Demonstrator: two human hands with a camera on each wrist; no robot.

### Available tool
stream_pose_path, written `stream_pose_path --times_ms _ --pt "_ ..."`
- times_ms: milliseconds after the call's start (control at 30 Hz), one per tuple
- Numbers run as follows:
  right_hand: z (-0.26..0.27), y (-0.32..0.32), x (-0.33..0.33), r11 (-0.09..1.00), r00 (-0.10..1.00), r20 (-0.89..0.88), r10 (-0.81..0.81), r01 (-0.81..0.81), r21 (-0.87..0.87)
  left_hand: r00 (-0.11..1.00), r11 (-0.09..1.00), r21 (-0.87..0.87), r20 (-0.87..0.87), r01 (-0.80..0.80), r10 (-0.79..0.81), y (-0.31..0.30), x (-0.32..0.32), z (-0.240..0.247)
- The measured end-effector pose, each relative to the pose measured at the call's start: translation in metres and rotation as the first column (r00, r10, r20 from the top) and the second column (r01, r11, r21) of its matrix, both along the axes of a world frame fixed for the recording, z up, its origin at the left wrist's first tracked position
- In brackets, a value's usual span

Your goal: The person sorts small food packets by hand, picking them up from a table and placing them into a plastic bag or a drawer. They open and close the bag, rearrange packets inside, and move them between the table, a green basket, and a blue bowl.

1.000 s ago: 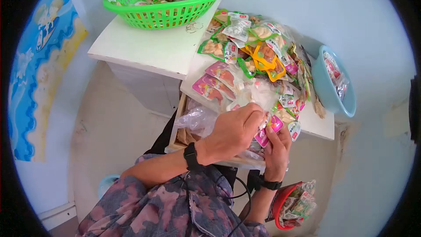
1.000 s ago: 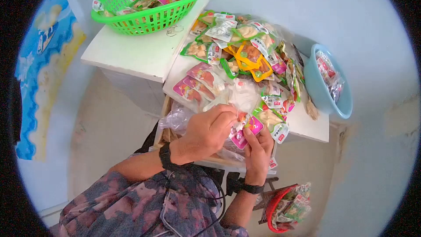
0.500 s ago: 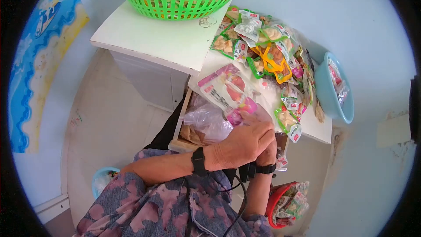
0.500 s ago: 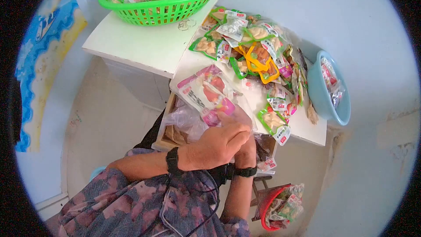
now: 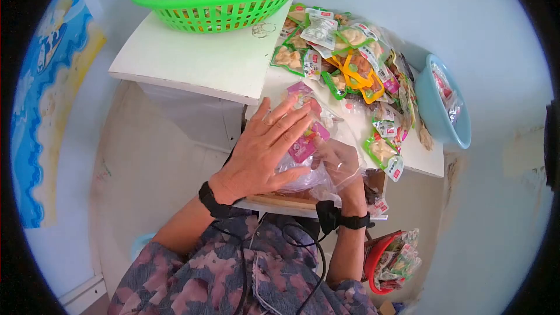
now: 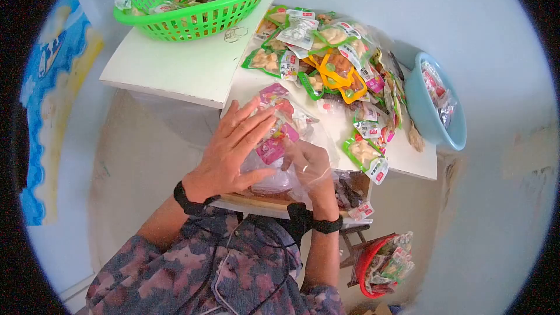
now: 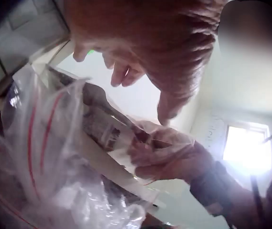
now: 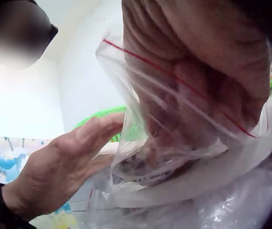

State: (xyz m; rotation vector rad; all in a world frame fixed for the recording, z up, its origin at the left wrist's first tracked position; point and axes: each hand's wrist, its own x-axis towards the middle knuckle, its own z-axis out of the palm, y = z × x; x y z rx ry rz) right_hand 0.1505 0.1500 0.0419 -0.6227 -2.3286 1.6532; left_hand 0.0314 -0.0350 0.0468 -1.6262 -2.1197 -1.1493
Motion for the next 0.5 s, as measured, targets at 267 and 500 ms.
stream_pose_path --times_ms 267,500 --pt "0.004 0.0 -0.005 0.957 0.992 0.098 -0.078 0.047 0.286 0.993 0.939 -0.345 -0.115 -0.016 -0.026 0.015 -0.01 0.002" --pt "-0.006 0.007 0.027 0.97 0.965 -0.109 -0.238 0.243 0.03 0.995 0.959 -0.275 -0.095 -0.065 0.04 0.026 -0.007 -0.013"
